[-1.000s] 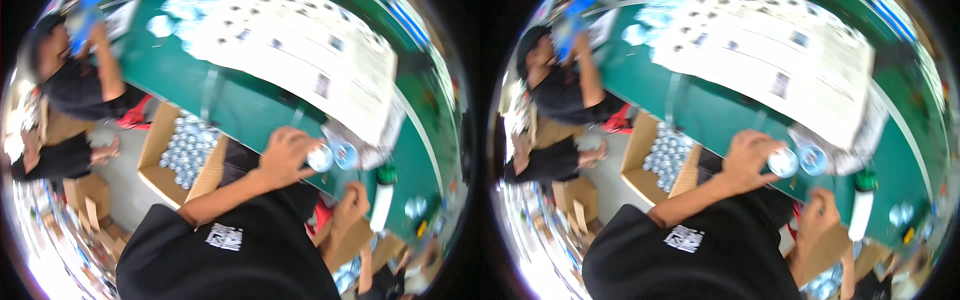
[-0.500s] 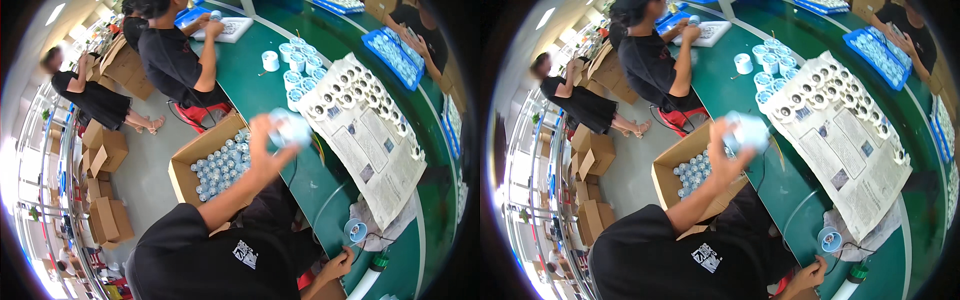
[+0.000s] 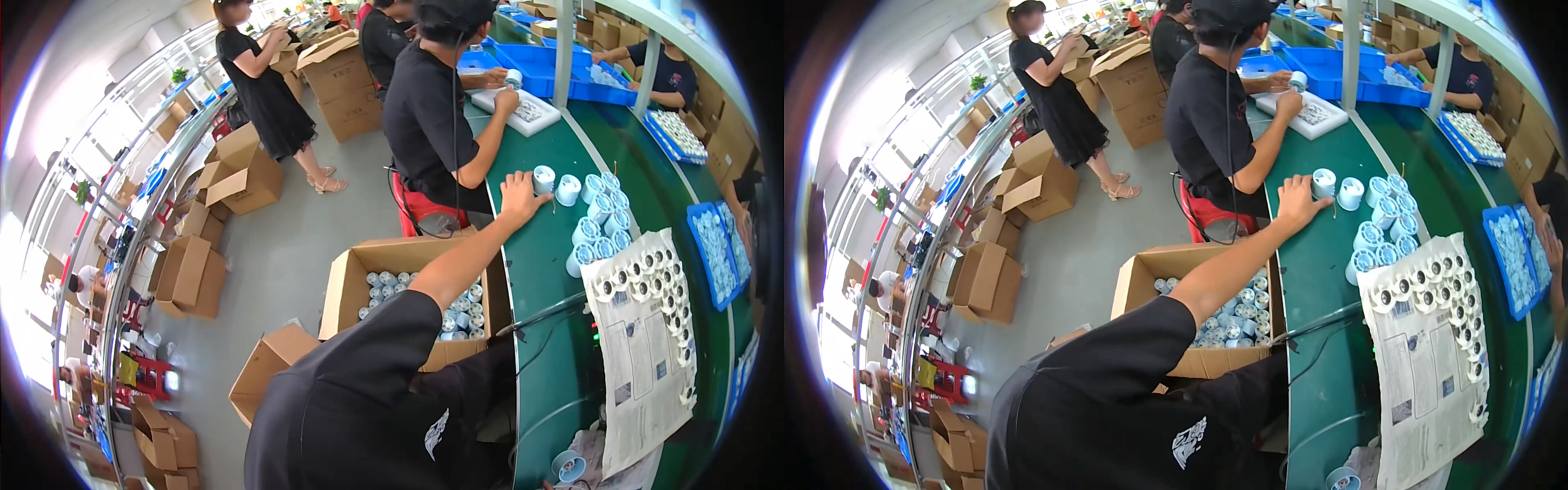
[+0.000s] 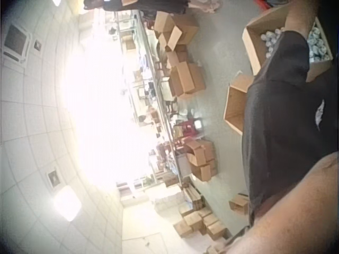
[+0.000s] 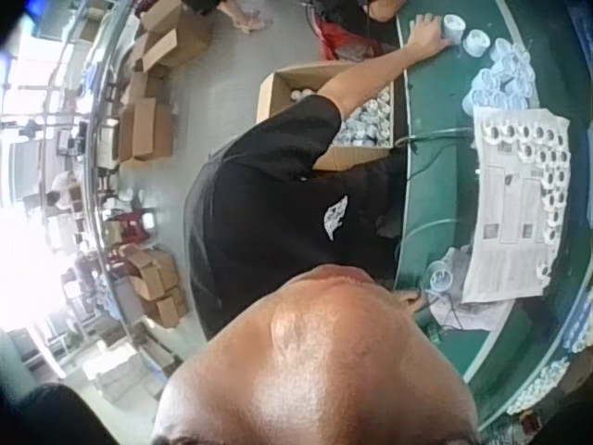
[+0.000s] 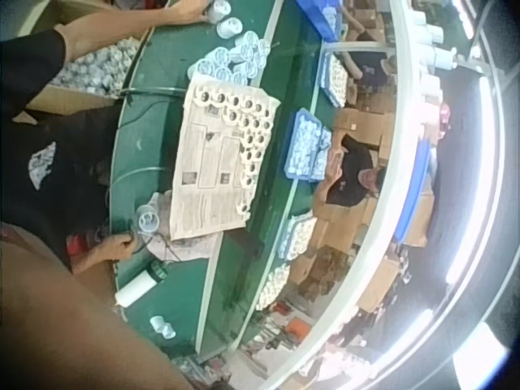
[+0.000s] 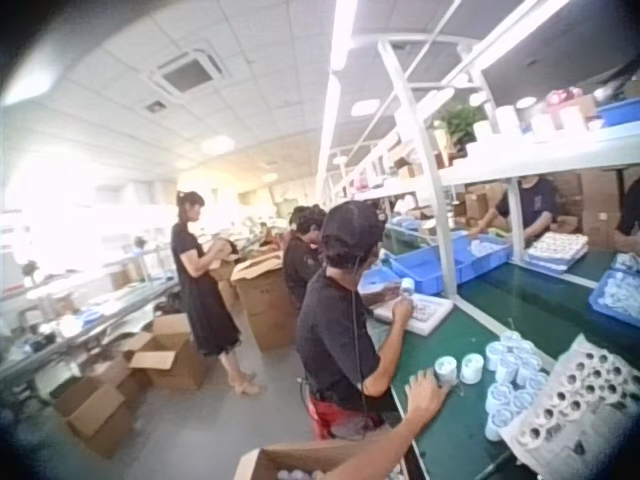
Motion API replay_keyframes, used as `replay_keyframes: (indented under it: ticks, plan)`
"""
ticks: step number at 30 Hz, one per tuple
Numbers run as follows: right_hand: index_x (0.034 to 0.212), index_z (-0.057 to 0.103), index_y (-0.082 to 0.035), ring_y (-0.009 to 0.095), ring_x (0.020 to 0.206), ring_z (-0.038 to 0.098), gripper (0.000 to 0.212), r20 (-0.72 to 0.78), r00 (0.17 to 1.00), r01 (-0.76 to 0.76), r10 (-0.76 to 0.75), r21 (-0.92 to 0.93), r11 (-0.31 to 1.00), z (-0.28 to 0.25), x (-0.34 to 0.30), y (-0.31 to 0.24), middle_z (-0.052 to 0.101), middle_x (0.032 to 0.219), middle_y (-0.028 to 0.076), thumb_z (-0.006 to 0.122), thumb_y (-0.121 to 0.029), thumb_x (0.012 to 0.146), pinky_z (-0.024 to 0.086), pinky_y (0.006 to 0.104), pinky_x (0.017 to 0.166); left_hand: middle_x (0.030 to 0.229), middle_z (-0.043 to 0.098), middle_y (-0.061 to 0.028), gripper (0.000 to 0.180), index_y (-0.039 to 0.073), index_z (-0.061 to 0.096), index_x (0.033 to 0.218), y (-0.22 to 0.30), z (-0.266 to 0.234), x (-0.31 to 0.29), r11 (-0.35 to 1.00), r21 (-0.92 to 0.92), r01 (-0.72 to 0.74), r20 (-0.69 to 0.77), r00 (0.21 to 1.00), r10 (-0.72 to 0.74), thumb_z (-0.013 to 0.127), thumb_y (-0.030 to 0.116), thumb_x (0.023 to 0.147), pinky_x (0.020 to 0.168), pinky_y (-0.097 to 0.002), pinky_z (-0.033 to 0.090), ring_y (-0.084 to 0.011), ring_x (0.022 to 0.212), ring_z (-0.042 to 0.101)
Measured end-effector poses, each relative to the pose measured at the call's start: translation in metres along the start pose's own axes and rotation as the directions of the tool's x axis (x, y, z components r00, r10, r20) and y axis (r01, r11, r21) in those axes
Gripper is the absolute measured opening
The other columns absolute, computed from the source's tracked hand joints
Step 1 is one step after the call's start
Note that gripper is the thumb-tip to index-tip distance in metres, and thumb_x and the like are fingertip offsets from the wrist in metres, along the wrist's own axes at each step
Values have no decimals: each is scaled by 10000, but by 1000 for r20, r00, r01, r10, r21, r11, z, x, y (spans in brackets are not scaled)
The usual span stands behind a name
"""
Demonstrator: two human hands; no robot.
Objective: Assembling small electronic cooling fans on a production line.
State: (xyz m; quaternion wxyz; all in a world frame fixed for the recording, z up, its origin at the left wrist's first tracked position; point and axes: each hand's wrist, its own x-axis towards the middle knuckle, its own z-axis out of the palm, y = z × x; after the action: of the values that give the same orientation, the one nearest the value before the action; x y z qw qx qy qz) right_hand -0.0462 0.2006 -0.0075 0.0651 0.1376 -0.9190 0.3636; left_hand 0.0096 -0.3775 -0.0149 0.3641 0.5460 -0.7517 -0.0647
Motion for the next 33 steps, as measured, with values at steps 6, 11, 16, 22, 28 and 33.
replay_keyframes:
  ticks: [6, 11, 16, 22, 28, 33]
  plan:
    - [926, 696, -52, 239, 622, 544, 243, 64, 998, -8, 0, 130, 992, 11, 7, 4, 640, 753, 129, 476, -155, 936, 456, 361, 592, 1077, 562, -182, 438, 17, 505, 1239, 12, -30, -59, 934, -355, -44, -158, 987, -13, 673, 108, 845, 931, -416, 446, -339, 1052, 545]
    - [922, 696, -48, 210, 619, 537, 260, -12, 992, -123, 124, 79, 989, -15, -6, 34, 633, 740, 111, 454, -139, 946, 441, 337, 581, 1023, 612, -155, 260, 40, 598, 1112, 59, -95, -182, 848, -521, -96, 51, 988, 143, 630, 49, 855, 890, -402, 464, -326, 1020, 581]
    - [973, 697, 2, 48, 553, 385, 226, 225, 965, -219, 136, 402, 889, -13, 4, 19, 446, 633, -48, 476, -3, 925, 288, 233, 484, 968, 646, -124, 182, 30, 629, 1066, 117, -153, -264, 627, -774, 94, 339, 897, 283, 607, 11, 886, 845, -340, 478, -262, 926, 613]
    - [937, 702, -20, 43, 504, 401, 240, 203, 969, -196, 138, 299, 934, -26, 6, -2, 456, 571, -27, 474, 45, 898, 290, 245, 459, 1219, 555, -150, 566, 20, 496, 1283, 173, -147, -321, 525, -850, 34, 430, 622, 655, 753, 122, 790, 998, -403, 411, -314, 1153, 506]
    - [912, 694, 5, 52, 479, 424, 232, -86, 977, -144, 194, 402, 904, -40, -1, -8, 477, 554, 2, 475, 70, 874, 295, 237, 446, 1329, 480, -158, 733, 15, 471, 1321, 211, -125, -343, 521, -849, -90, 438, 433, 788, 829, 255, 728, 1052, -452, 344, -361, 1261, 405]
    - [908, 689, 21, 56, 478, 440, 232, -196, 978, 6, 75, 386, 922, -44, 21, -19, 480, 547, -5, 464, 68, 873, 295, 228, 442, 1328, 514, -118, 594, 65, 576, 1208, 214, -124, -339, 531, -808, -253, 420, 384, 822, 831, 268, 712, 1039, -465, 308, -351, 1241, 447]
